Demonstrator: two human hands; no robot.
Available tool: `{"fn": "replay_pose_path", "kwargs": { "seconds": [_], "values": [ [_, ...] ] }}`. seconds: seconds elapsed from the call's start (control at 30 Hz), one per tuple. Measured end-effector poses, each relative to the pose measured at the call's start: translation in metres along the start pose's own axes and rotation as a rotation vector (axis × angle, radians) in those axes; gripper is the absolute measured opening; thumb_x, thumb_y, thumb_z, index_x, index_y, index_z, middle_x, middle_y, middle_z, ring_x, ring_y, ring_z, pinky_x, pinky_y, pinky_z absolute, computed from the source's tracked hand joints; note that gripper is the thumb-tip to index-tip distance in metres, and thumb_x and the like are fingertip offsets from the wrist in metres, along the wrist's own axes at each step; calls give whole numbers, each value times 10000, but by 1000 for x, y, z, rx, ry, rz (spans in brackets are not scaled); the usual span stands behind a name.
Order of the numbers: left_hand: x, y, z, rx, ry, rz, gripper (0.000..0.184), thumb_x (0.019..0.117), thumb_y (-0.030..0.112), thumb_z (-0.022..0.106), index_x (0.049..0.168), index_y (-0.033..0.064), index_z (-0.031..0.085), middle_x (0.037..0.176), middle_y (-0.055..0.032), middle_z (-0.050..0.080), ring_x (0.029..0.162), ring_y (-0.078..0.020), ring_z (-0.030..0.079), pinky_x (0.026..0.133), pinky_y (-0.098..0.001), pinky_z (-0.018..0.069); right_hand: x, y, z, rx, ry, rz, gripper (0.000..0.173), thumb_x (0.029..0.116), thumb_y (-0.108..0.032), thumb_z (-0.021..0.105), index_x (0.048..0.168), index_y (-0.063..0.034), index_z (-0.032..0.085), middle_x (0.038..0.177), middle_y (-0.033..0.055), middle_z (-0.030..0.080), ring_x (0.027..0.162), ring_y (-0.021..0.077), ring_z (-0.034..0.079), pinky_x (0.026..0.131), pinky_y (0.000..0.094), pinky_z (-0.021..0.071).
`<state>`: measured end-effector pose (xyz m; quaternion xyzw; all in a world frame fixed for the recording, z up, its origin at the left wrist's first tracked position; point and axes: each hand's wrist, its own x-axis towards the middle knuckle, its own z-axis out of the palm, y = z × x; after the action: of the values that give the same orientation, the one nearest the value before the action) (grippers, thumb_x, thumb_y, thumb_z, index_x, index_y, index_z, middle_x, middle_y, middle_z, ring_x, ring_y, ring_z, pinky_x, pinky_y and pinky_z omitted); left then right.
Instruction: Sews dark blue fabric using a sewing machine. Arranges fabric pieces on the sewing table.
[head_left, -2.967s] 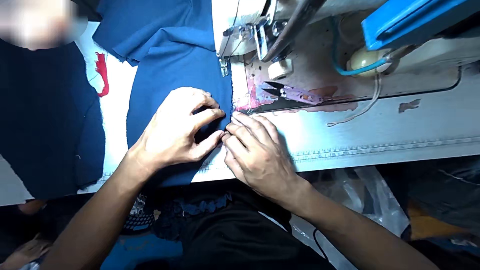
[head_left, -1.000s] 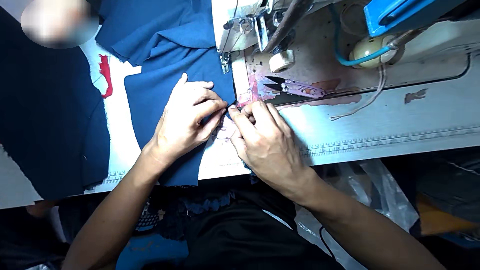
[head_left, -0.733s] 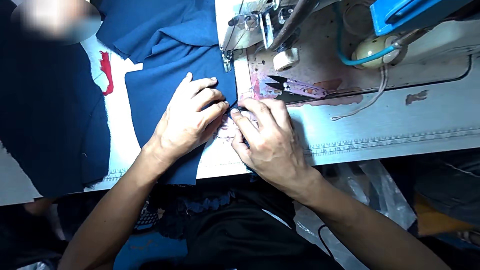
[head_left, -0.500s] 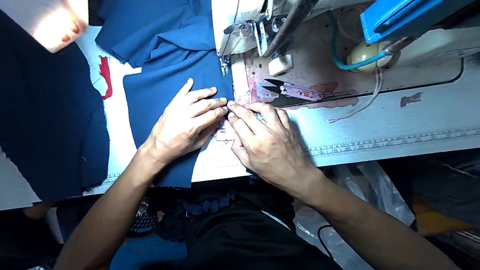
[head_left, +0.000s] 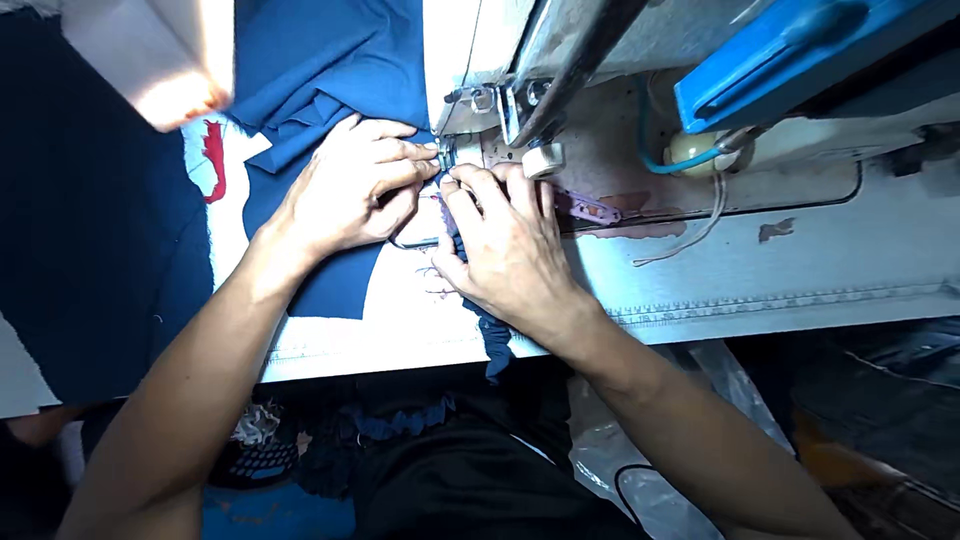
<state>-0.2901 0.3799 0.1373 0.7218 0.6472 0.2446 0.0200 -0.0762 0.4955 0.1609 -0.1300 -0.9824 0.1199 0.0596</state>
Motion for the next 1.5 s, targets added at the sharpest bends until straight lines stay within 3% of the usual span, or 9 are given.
{"fn": "replay_pose_path", "kwargs": {
  "seconds": [0.3, 0.4, 0.53, 0.7, 0.8, 0.93, 1.07, 1.37, 1.5],
  "values": [
    [10, -9, -4, -39, 25, -85, 339, 1057, 251, 448, 1138, 112, 747, 1207, -47, 738, 1224, -223, 633, 1065, -425, 442, -13, 3, 1, 138, 48, 39, 525, 983, -365, 570, 1463, -152, 585, 1545, 33, 515, 1360, 303, 476, 1028, 520, 395],
    [20, -12, -9, 53, 31, -189, 468, 1006, 239, 490, 1431, 66, 583, 1366, -161, 642, 1276, -343, 583, 1073, -477, 440, -23, 3, 2, 168, 97, 18, 533, 1000, -416, 574, 1458, -144, 592, 1520, 56, 539, 1380, 278, 484, 1095, 502, 385],
    [51, -14, -24, 93, -135, -414, 915, 829, 493, 575, 1649, 250, 252, 1617, -156, 392, 1395, -444, 431, 967, -683, 395, -52, 3, -12, 255, 178, -19, 449, 968, -342, 654, 1363, -128, 667, 1433, 51, 616, 1334, 244, 540, 1096, 471, 426],
    [71, -51, -15, 43, 15, -566, 739, 931, 583, 527, 1603, 328, 359, 1495, -121, 521, 1384, -391, 465, 1009, -662, 425, -88, 32, -38, 233, 295, 44, 387, 954, -300, 653, 1214, -19, 712, 1207, 162, 706, 1162, 274, 629, 1019, 441, 480],
    [85, -53, -14, 82, 8, -615, 736, 903, 583, 540, 1559, 270, 430, 1489, -182, 514, 1312, -424, 525, 938, -678, 434, -95, 42, -38, 205, 316, 92, 377, 966, -276, 636, 1174, 31, 701, 1149, 195, 697, 1099, 250, 635, 945, 361, 513],
    [79, -15, -67, 70, -11, -707, 609, 997, 426, 606, 1474, 55, 530, 1450, -247, 550, 1372, -422, 491, 1112, -597, 350, -90, 36, -14, 203, 303, 54, 379, 949, -285, 662, 1156, 28, 710, 1127, 180, 708, 1071, 256, 637, 968, 373, 493],
    [87, -36, -63, 285, 29, -725, 494, 994, 467, 552, 1267, 67, 651, 1292, -190, 653, 1218, -414, 605, 919, -604, 482, -81, 32, 10, 126, 322, 47, 362, 954, -309, 657, 1156, -18, 735, 1131, 155, 714, 1110, 293, 632, 1028, 439, 450],
    [89, -49, -63, 351, 85, -568, 420, 989, 409, 516, 1244, 111, 667, 1363, -164, 602, 1293, -401, 521, 1062, -631, 334, -60, 44, -12, -152, 205, 184, 473, 1018, -241, 504, 1416, 0, 588, 1400, 265, 585, 1314, 447, 524, 1125, 565, 367],
    [86, -55, -57, 309, 89, -505, 401, 1019, 422, 518, 1214, 109, 674, 1276, -143, 634, 1246, -371, 557, 1037, -609, 379, -35, 58, -14, -348, 191, 142, 338, 1073, -206, 481, 1283, -44, 691, 1129, 259, 685, 1096, 443, 646, 963, 562, 496]
  ]
}}
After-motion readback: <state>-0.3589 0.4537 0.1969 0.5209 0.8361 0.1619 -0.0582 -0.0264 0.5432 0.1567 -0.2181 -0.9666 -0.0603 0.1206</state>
